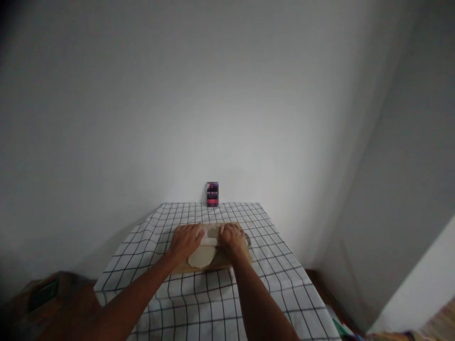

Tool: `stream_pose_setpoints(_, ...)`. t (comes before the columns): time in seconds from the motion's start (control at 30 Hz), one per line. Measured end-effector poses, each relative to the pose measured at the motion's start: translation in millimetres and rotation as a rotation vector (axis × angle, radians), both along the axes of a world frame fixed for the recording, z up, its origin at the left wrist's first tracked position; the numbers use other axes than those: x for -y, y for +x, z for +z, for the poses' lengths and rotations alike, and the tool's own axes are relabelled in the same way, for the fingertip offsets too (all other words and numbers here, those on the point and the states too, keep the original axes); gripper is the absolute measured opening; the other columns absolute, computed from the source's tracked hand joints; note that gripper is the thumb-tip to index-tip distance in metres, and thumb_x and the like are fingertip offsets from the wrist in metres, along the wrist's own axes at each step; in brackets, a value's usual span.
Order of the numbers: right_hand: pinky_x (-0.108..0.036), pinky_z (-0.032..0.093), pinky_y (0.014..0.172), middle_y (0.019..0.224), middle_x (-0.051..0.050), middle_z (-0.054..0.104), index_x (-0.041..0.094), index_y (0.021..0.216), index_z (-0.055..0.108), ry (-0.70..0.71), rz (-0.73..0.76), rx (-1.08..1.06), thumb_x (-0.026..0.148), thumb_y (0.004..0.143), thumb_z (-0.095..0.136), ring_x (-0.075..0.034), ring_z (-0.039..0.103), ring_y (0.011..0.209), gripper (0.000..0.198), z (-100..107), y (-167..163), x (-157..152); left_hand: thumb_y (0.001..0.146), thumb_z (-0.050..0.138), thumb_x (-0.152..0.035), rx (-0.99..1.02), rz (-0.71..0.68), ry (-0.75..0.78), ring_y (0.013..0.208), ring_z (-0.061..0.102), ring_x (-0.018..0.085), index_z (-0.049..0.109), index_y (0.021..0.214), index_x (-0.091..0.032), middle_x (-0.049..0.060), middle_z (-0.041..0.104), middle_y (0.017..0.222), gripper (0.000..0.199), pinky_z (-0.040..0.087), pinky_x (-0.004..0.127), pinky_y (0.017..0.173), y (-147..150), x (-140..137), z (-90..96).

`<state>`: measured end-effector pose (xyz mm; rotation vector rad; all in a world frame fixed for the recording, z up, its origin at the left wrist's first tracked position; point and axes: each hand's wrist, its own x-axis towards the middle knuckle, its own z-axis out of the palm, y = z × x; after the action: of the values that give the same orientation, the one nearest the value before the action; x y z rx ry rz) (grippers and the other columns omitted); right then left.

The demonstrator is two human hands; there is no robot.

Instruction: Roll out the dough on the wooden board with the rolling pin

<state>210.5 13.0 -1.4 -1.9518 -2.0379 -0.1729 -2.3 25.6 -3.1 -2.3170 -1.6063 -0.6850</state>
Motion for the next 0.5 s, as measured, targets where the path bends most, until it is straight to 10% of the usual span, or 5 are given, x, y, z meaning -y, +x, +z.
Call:
stream_pose_setpoints(0.27, -0.041, 0.052, 0.113, 0.13, -0.015, 0.081, 0.022, 0.115, 0.081, 0.061, 0.147, -0.061, 0.052, 0.121, 0.042, -0.03, 0.073, 0.126, 0.05, 0.3, -3.0, -8.0, 0.12, 0.042, -0.04, 0.0, -0.019, 0.054, 0.119, 0.078, 0.031, 0.082, 0.12, -0.024, 0.012, 0.086, 0.118, 0.043, 0.055, 0.053, 0.114, -1.2, 1.2, 2.3)
stream_pose_setpoints(0.5, -0.042, 0.06, 0.099, 0.122, -0.021, 0.085, 0.018, 0.12, 0.085, -0.091, -0.029, -0.174, 0.044, 0.122, 0.031, -0.032, 0.082, 0.115, 0.06, 2.4, -1.1, -12.0, 0.109, 0.059, -0.042, 0.055, -0.132, 0.114, 0.169, 0.045, 0.038, 0.07, 0.159, -0.038, 0.004, 0.053, 0.18, 0.052, 0.042, 0.072, 0.136, 8.1, 44.9, -48.1)
